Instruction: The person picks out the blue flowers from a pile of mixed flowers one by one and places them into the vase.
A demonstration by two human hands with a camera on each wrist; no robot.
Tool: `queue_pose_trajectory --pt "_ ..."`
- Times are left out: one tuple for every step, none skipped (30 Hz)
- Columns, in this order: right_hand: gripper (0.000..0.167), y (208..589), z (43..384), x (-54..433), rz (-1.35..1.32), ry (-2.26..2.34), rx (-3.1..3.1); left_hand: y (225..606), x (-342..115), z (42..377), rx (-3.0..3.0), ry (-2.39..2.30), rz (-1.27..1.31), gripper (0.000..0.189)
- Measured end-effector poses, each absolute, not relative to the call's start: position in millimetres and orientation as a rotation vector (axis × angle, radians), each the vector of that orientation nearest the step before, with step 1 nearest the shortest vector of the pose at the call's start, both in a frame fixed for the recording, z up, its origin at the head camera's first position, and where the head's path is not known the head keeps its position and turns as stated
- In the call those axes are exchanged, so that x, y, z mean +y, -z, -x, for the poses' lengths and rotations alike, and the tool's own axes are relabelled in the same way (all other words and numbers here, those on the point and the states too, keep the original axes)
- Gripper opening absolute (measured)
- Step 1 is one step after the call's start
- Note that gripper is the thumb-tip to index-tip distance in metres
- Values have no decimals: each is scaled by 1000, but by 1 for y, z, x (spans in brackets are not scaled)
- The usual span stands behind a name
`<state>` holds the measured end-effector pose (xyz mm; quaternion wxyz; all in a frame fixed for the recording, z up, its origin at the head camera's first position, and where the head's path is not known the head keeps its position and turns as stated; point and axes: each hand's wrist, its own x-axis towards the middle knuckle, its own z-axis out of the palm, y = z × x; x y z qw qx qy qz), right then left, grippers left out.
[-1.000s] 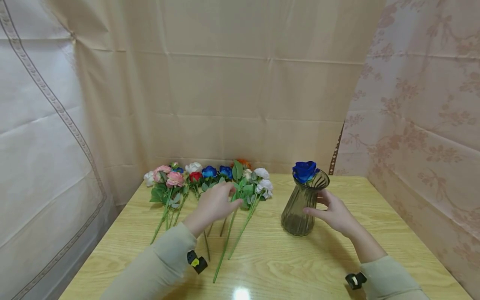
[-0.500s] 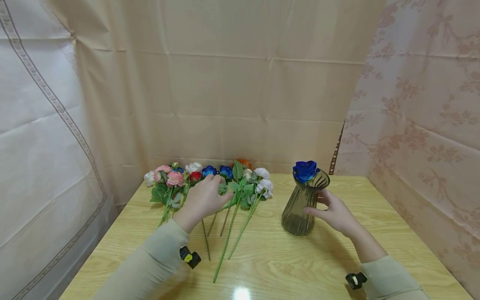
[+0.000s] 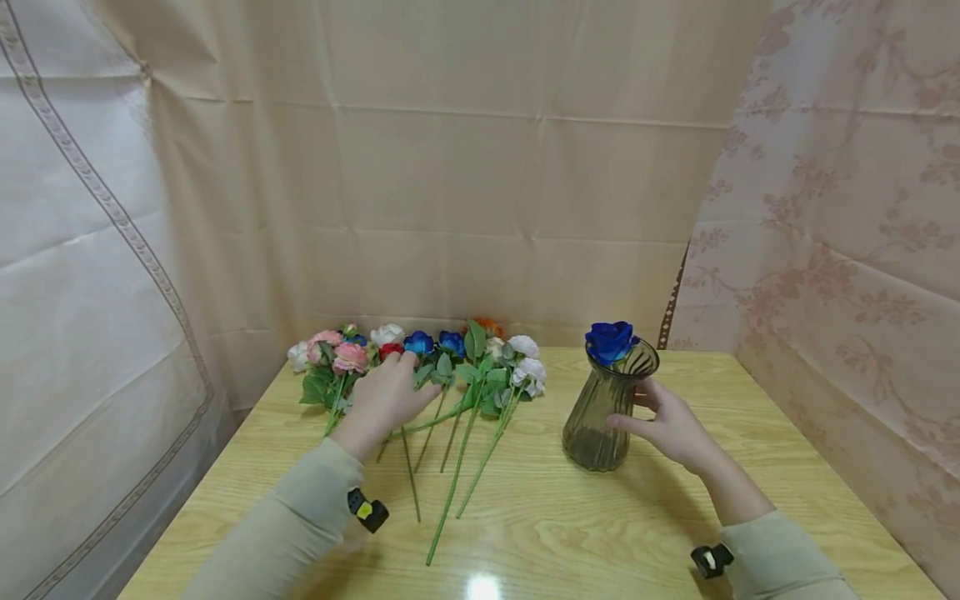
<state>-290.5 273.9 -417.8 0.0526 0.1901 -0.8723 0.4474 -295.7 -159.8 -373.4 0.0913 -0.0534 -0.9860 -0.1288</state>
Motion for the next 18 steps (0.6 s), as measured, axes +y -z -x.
queue_pose_trajectory --pt "93 418 291 274 -571 -1366 -2653 375 -162 296 -2934 384 151 72" --pt "93 418 291 274 -573 -1364 -2654 376 -164 297 -2939 389 144 74" --pt "92 418 291 274 -571 -1364 -2655 378 -167 298 -2943 393 139 75" --pt "92 418 291 274 -572 -1363 -2655 379 -169 298 -2950 394 133 77" --pt "93 418 291 274 -570 -1362 -2655 381 -171 299 -2958 398 129 79" --pt "93 418 291 274 -570 -1361 -2656 382 -173 300 -2967 403 120 80" --pt "93 418 291 274 -571 -1358 -2656 383 -174 300 -2976 406 112 81" --pt "93 418 291 274 -575 -1355 -2656 384 -176 301 -2986 410 100 83" --pt "93 418 290 274 -573 -1357 -2655 385 -177 301 -2996 414 90 84" --pt "93 418 290 274 -574 -1356 -2654 386 -179 302 -3005 417 78 85" --pt "93 418 290 274 -575 -1359 -2653 387 -180 302 -3013 422 67 85" --pt "93 418 291 274 -577 -1360 -2654 389 -182 303 -3019 424 56 84" --pt "93 418 291 274 -580 -1360 -2654 390 -183 304 -3024 428 48 82" --pt "93 418 291 274 -578 -1363 -2654 392 -184 304 -3031 432 41 79" --pt "93 418 291 274 -575 -1367 -2653 393 -185 305 -3034 436 37 75" --pt "93 418 291 274 -576 -1367 -2652 396 -186 305 -3036 434 34 72" --pt "93 418 291 274 -578 -1367 -2653 397 -187 305 -3041 436 31 69" --pt "93 418 291 274 -581 -1365 -2653 399 -188 306 -3048 438 24 65"
